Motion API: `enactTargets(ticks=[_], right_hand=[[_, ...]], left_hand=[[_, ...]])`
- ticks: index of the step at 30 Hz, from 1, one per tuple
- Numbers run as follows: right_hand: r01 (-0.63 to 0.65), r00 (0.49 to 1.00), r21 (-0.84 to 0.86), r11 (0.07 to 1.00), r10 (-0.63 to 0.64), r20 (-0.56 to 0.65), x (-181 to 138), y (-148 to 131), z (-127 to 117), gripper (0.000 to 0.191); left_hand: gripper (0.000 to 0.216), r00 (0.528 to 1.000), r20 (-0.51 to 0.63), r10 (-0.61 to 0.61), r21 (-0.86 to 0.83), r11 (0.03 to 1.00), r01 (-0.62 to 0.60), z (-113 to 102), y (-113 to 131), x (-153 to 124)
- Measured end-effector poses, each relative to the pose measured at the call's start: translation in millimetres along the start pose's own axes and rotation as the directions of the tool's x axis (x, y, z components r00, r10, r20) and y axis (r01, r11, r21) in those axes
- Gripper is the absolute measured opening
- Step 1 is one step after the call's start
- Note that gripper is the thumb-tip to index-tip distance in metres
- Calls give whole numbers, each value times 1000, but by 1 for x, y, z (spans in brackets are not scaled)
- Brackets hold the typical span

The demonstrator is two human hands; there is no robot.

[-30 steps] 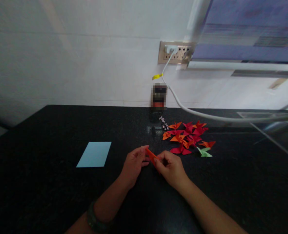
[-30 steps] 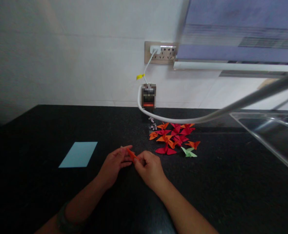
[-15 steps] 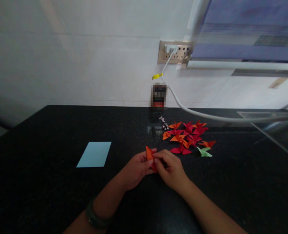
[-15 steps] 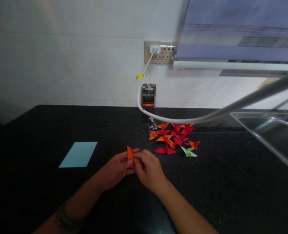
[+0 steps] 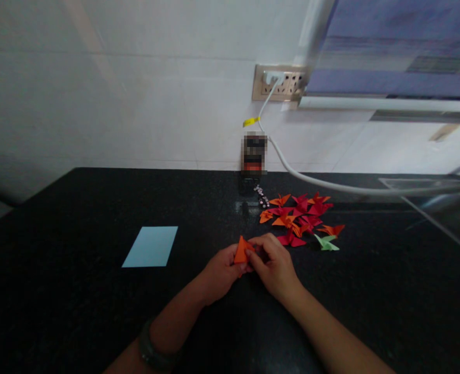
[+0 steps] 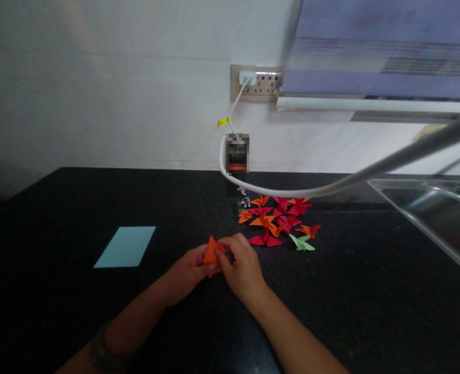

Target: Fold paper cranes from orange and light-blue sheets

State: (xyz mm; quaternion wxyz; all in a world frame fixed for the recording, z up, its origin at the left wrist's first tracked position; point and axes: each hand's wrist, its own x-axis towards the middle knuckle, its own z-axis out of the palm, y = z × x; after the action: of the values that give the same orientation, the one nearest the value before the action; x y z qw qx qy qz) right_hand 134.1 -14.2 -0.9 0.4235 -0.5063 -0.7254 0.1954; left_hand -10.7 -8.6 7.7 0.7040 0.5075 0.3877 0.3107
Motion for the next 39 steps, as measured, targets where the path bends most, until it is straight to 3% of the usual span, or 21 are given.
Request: enactTargets(ticks=[6,11,14,17,24,33,39], right_hand=[[-51,998,4,999,51,-21,1,0,-1,8],[-40,999,26,999,40,-26,1,-2,0,10],[-47,999,51,998,48,-20,0,-4,1,10],[-133,991,136,982,132,11,-2,-6,1,11],[-435,899,439,786,409,158,1,-5,3,23],[-517,849,542,663,481,221,3,-7,2,19],[-573,799,656,491,514,314,4,-10,1,13]], left_hand=[[23,999,-41,-10,45,999,12,-1,-3,-1],[26,997,-54,52,6,999,-52,-1,-7,2],[24,994,-54,90,84,993,-85,-1,-8,2],[28,989,-31,142,226,965,-131,-1,-6,0],[35,974,-28,224,446,875,-188,-3,-7,-1],[38,958,-27,285,607,766,-210,-5,-14,0],[41,965,-154,212,460,880,-120,-5,-11,0]])
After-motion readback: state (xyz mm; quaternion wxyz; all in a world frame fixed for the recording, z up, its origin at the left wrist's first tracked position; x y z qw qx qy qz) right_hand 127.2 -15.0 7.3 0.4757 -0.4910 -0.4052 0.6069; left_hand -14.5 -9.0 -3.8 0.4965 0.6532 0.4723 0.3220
